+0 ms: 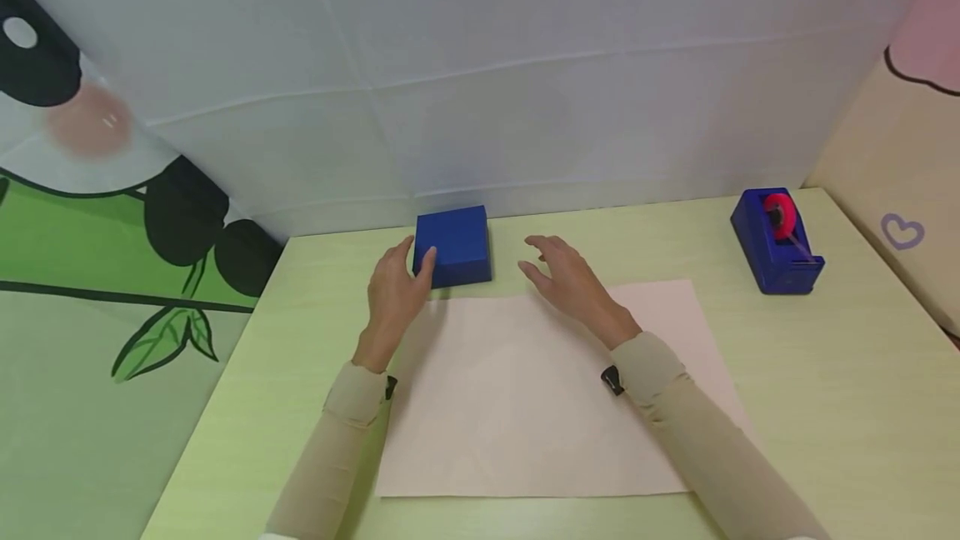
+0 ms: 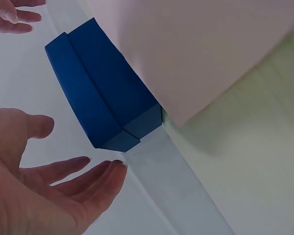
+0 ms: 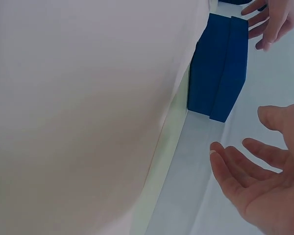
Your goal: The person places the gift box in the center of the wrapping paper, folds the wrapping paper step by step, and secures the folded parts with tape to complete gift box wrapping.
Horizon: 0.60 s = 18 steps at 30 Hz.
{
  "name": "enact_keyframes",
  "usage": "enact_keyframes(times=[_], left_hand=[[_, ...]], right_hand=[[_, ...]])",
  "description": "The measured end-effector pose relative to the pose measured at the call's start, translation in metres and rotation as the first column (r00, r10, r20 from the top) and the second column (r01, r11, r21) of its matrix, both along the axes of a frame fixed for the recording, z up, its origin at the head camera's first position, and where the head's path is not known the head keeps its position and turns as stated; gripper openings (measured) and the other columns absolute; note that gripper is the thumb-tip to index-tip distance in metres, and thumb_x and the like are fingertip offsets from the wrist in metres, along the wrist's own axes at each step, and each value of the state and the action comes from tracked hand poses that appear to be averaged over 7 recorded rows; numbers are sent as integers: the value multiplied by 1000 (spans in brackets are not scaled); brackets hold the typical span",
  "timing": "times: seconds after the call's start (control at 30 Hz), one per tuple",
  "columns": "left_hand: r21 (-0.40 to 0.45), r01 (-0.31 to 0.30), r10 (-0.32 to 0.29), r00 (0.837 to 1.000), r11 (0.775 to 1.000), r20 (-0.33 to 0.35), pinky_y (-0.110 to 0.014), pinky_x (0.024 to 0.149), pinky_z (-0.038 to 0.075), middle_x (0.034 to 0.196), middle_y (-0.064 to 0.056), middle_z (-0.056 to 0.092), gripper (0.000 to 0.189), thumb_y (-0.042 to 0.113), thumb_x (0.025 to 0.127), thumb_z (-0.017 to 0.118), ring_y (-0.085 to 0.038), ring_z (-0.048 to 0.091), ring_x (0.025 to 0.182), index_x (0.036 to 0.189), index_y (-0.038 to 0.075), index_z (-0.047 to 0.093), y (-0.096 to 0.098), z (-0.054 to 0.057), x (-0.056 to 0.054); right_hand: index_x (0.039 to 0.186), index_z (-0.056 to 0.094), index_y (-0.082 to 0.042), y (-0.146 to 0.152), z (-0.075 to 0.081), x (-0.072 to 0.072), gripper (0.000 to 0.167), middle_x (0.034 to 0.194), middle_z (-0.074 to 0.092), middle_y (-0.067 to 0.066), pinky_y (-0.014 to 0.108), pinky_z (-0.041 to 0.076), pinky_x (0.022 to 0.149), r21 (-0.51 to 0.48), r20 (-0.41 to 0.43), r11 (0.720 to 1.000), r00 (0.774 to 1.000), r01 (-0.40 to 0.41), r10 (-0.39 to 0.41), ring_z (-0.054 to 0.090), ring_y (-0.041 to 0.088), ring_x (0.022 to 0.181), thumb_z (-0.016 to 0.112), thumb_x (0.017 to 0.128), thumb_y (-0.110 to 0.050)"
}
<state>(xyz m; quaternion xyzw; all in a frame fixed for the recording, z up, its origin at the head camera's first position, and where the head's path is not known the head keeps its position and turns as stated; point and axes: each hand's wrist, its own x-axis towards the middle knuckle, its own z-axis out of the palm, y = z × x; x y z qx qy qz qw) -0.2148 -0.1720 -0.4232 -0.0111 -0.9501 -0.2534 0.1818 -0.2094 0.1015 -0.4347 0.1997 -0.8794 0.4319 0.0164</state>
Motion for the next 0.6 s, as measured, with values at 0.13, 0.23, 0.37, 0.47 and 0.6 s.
enact_keyframes(times=[0.13,0.23,0.37,0.47,0.6], left_hand=[[8,1,-1,1000,1000,17,-56,98,53,137,-27,60,57,38,105,58,-43,60,122,145,-2,54,1,0,-1],[23,6,-7,1000,1000,28,-56,100,52,137,-27,59,58,38,105,59,-43,60,123,147,-2,53,2,-1,-3],[43,19,-22,998,999,61,-56,105,48,142,-28,56,61,39,105,57,-43,57,128,150,-2,48,2,-3,-6],[47,23,-27,996,999,80,-55,107,47,144,-28,54,62,39,106,56,-43,55,131,151,-2,46,3,-4,-8],[57,24,-29,996,998,89,-56,108,46,145,-28,54,61,38,106,56,-44,55,131,152,-2,46,5,-5,-9]], right_hand=[[150,46,0,-6,-1,-4,50,148,50,22,54,49,103,-4,2,1000,1000,-15,15,58,39,124,57,107,-24],[151,45,0,-11,0,-7,51,149,50,21,53,49,104,-15,10,999,1000,-30,30,58,39,125,57,107,-24],[152,44,0,-16,0,-10,52,150,49,22,53,48,105,-29,15,999,999,-38,39,58,40,125,57,107,-24],[152,43,0,-20,-1,-13,52,150,48,22,53,47,105,-32,6,998,999,-50,50,57,41,125,56,108,-24],[157,39,-4,-24,-2,-15,55,150,48,22,54,47,104,-28,-22,997,997,-73,72,57,42,124,56,108,-23]])
